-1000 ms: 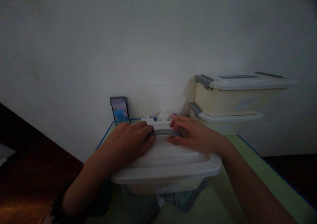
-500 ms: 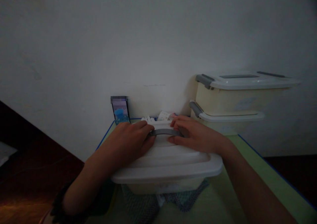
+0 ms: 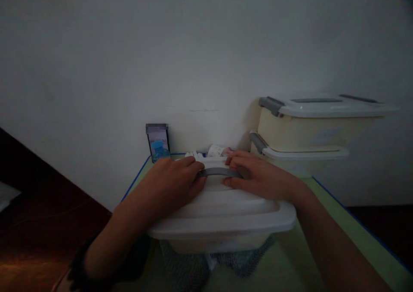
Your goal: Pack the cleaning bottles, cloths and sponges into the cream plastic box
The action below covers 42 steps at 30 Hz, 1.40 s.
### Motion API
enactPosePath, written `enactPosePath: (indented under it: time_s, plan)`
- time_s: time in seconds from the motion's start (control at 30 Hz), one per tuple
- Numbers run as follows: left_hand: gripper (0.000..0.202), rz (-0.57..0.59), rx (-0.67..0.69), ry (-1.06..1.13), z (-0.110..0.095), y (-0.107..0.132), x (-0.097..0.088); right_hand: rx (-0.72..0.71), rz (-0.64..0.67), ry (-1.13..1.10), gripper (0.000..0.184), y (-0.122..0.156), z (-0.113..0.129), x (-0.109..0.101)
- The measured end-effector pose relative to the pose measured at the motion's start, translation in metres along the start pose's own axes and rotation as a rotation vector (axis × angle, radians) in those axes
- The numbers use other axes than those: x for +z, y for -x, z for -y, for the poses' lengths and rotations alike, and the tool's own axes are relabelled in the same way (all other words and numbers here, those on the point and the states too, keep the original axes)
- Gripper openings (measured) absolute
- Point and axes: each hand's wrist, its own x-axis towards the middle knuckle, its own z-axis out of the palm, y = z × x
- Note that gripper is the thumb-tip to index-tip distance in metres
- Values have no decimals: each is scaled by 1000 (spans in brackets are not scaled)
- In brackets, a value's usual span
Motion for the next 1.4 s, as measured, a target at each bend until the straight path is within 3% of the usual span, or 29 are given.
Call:
enactPosePath:
  time_s: [0.23,0.63,0.8,0.93,1.03,1.17,1.4]
  plan:
    - [29,-56,11,-10,0,1,3,5,5,-15,22,0,1,-1]
    - [28,-27,-17,36,-1,0,2,-21,-6,-4,22,-1,0,0]
    - [32,-20,3,321,17,8,-2,-48,-28,76,23,3,1,-6]
    - [30,-110,67,555,32,15,-5,-34,-172,80,25,11,5,-20]
    - [34,-250,74,629,35,17,-5,4,-248,61,27,20,10,-34]
    - [40,-317,39,705,31,18,-5,53,-260,100,25,43,12,-56]
    - [42,-135,27,753,22,7,12,176,-356,209,23,102,-13,-77]
